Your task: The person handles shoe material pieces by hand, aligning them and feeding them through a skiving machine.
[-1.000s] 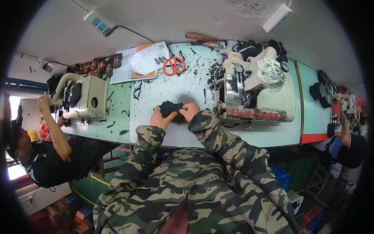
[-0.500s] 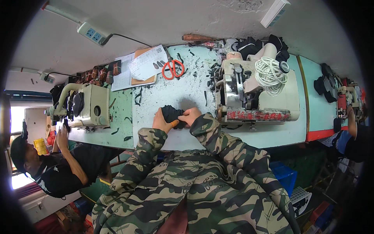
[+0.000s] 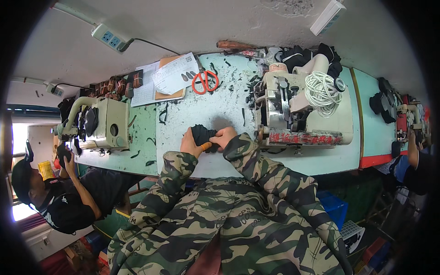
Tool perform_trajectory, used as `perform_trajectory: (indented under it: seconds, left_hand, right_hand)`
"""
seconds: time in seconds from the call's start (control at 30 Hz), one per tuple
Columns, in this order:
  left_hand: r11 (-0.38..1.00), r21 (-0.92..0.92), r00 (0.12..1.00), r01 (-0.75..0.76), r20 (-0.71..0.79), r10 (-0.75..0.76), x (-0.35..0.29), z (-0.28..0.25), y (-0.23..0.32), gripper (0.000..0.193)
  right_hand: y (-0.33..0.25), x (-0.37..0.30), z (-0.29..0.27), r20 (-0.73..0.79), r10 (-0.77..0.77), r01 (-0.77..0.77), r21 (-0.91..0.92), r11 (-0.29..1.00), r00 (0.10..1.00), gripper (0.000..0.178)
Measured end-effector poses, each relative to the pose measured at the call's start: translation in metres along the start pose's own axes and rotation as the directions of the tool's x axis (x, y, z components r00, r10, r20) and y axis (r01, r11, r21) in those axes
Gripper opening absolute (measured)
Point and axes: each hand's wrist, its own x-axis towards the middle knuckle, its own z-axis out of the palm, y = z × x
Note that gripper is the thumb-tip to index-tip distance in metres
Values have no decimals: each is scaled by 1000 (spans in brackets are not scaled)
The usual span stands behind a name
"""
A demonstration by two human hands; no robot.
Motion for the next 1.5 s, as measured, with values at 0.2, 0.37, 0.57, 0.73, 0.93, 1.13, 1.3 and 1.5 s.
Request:
perform_trajectory:
  seconds: [0.2,0.37,0.57,0.73,0.93,1.13,1.3,1.5]
  left_hand:
    - [999,49,1000,6,15,-6,3,2,1,104]
    - [994,107,999,39,-20,-37,-1,1,15,108]
    - [980,187,998,64,-36,-58,-1,-3,27,114]
    - [976,209,998,60,-29,-55,2,0,22,114]
    - [961,268,996,74,-60,-60,2,1,30,114]
    - [959,275,998,69,-6,-70,6,-4,28,108]
    - [975,222,999,25,37,-34,10,-5,24,99]
    - [966,-229,964,121,-204,-169,11,-52,0,48]
  right_hand:
    - [7,5,-2,-62,-76,66,-151,986,995,20]
    - [17,9,-1,39,-32,21,248,969,999,20]
    - [17,7,-9,136,-13,-12,177,984,991,18]
    - [20,6,-12,210,77,-136,286,948,975,18]
    - [23,11,-7,91,-169,171,-15,985,981,17]
    - [23,9,-5,48,-124,126,-28,992,991,21]
    - [19,4,0,-40,-331,295,-365,883,943,23]
    - [-6,12,-16,-229,-417,329,-340,881,879,24]
